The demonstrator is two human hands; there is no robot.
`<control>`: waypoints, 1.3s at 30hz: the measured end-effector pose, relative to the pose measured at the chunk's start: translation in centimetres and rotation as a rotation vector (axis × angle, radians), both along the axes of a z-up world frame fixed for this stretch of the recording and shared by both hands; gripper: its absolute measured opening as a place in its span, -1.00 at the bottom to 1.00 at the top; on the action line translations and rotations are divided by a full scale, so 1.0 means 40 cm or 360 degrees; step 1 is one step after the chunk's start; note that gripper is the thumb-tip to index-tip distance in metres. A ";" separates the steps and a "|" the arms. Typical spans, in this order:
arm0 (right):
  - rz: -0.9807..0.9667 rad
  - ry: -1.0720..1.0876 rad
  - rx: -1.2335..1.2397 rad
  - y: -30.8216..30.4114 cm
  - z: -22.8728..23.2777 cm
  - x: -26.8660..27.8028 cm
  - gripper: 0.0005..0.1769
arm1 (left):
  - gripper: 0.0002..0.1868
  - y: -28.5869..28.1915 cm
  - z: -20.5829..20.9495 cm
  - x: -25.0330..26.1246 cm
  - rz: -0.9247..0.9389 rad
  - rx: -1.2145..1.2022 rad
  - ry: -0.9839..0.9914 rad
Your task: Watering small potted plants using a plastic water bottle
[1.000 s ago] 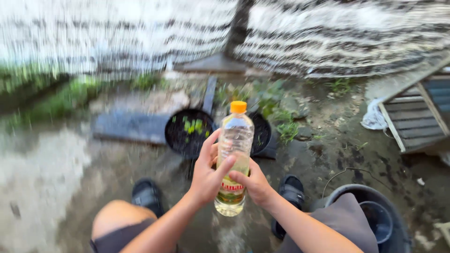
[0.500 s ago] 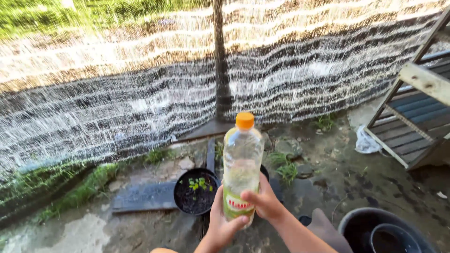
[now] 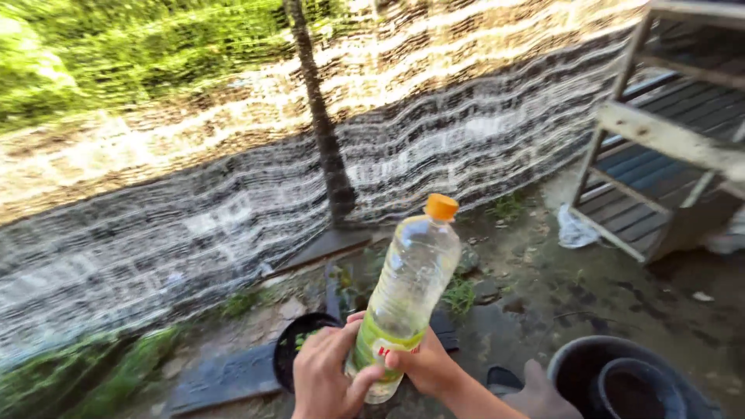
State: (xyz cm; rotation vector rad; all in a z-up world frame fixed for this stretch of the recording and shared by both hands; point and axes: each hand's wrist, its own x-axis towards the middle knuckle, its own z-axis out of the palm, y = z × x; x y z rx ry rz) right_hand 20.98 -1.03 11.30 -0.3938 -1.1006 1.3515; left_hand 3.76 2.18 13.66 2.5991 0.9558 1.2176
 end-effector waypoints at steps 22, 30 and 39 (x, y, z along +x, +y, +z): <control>0.0022 -0.0240 -0.0621 -0.029 -0.091 -0.053 -0.01 | -0.10 0.069 -0.308 0.033 -0.0681 -0.1747 -0.1519; 0.0016 -0.0258 -0.0719 -0.002 -0.212 -0.095 -0.23 | -0.37 0.088 -0.460 0.002 -0.0134 -0.1785 -0.1440; -0.0162 0.0165 -0.1005 -0.010 -0.347 -0.153 -0.31 | -0.45 0.083 -0.323 -0.002 0.0458 -0.2015 -0.0778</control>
